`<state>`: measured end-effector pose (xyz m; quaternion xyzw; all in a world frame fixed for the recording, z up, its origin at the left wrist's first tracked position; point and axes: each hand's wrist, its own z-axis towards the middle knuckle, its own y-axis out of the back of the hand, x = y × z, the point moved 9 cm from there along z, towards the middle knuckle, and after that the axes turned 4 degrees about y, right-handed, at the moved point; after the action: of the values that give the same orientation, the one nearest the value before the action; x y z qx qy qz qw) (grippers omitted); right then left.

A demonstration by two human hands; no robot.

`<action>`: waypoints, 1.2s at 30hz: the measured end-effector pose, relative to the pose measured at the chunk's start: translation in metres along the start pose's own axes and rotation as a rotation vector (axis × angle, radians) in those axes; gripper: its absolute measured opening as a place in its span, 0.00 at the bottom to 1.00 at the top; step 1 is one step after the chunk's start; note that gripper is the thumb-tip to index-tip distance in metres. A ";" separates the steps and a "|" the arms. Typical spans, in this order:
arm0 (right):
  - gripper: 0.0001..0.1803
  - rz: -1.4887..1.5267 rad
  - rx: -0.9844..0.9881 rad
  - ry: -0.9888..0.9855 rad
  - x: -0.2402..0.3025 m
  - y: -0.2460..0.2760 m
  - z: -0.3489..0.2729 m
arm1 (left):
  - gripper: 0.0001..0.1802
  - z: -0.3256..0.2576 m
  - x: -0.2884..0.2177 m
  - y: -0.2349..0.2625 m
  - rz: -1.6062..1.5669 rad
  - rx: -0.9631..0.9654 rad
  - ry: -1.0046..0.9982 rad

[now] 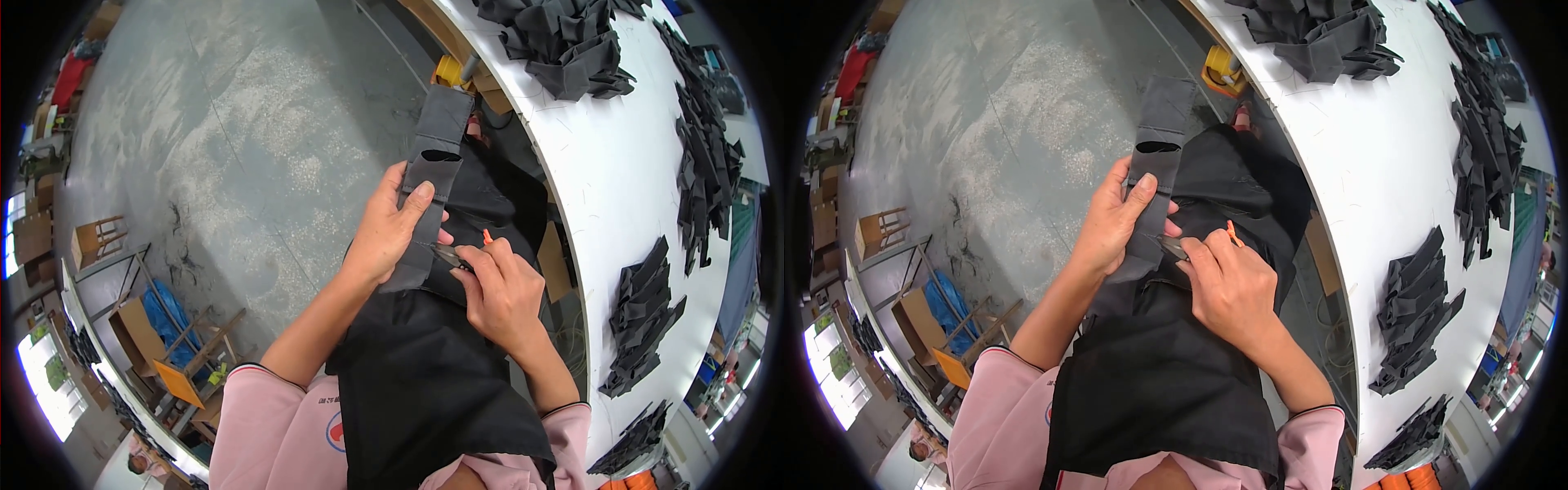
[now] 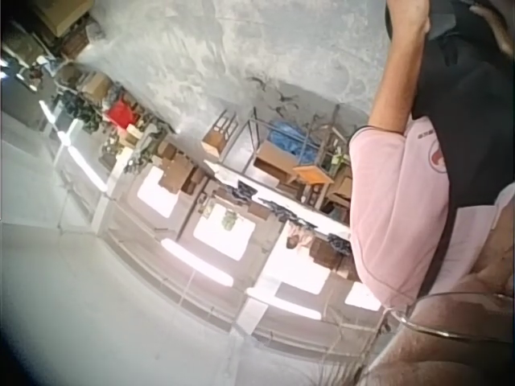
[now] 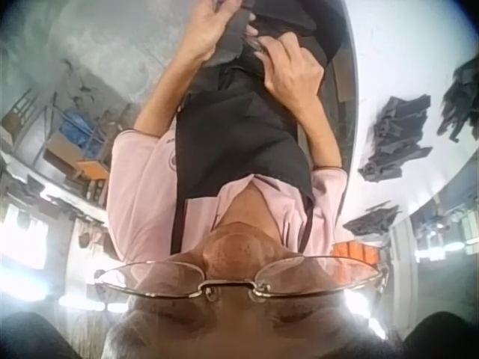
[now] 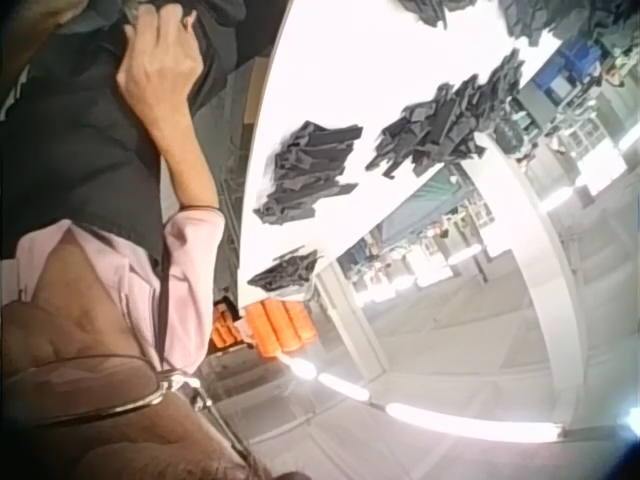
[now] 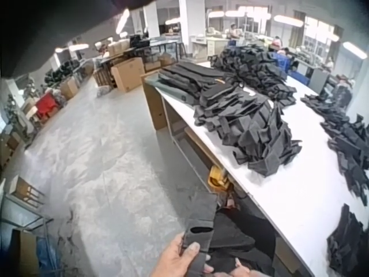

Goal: The recorder is cutting and preparing black fabric straps using a small knife in a factory setting.

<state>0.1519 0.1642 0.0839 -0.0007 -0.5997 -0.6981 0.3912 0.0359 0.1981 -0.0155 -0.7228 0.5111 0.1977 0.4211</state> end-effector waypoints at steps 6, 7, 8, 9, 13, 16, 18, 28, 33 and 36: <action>0.14 -0.062 0.031 0.147 0.006 -0.001 -0.001 | 0.22 -0.001 0.002 -0.001 0.006 0.026 0.031; 0.14 -0.096 0.040 0.194 0.009 -0.002 -0.002 | 0.22 -0.002 0.002 -0.001 0.006 0.026 0.032; 0.14 -0.096 0.041 0.194 0.007 0.000 -0.002 | 0.22 -0.003 0.006 -0.001 0.009 0.023 0.081; 0.14 0.075 0.090 0.093 -0.002 -0.002 -0.002 | 0.23 -0.004 0.010 0.000 0.012 0.022 0.129; 0.12 0.529 0.065 -0.135 -0.023 -0.002 -0.012 | 0.23 -0.005 0.010 -0.004 0.028 0.034 0.169; 0.15 0.302 -0.006 -0.089 -0.018 0.004 -0.016 | 0.23 -0.005 0.009 -0.003 0.052 0.023 0.168; 0.15 0.119 -0.024 -0.012 -0.009 0.004 -0.011 | 0.23 -0.004 0.011 -0.004 0.021 0.037 0.167; 0.13 0.137 -0.074 -0.033 -0.002 0.008 -0.008 | 0.25 -0.006 0.009 -0.007 -0.015 0.062 0.173; 0.13 0.162 0.039 -0.054 0.003 -0.003 -0.004 | 0.20 -0.007 0.005 -0.007 -0.060 0.047 0.144; 0.14 0.144 0.066 -0.091 0.000 -0.011 0.001 | 0.20 -0.007 0.007 -0.006 -0.100 0.060 0.121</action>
<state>0.1455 0.1642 0.0755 -0.0626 -0.6378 -0.6475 0.4124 0.0430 0.1889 -0.0137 -0.7452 0.5044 0.1169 0.4203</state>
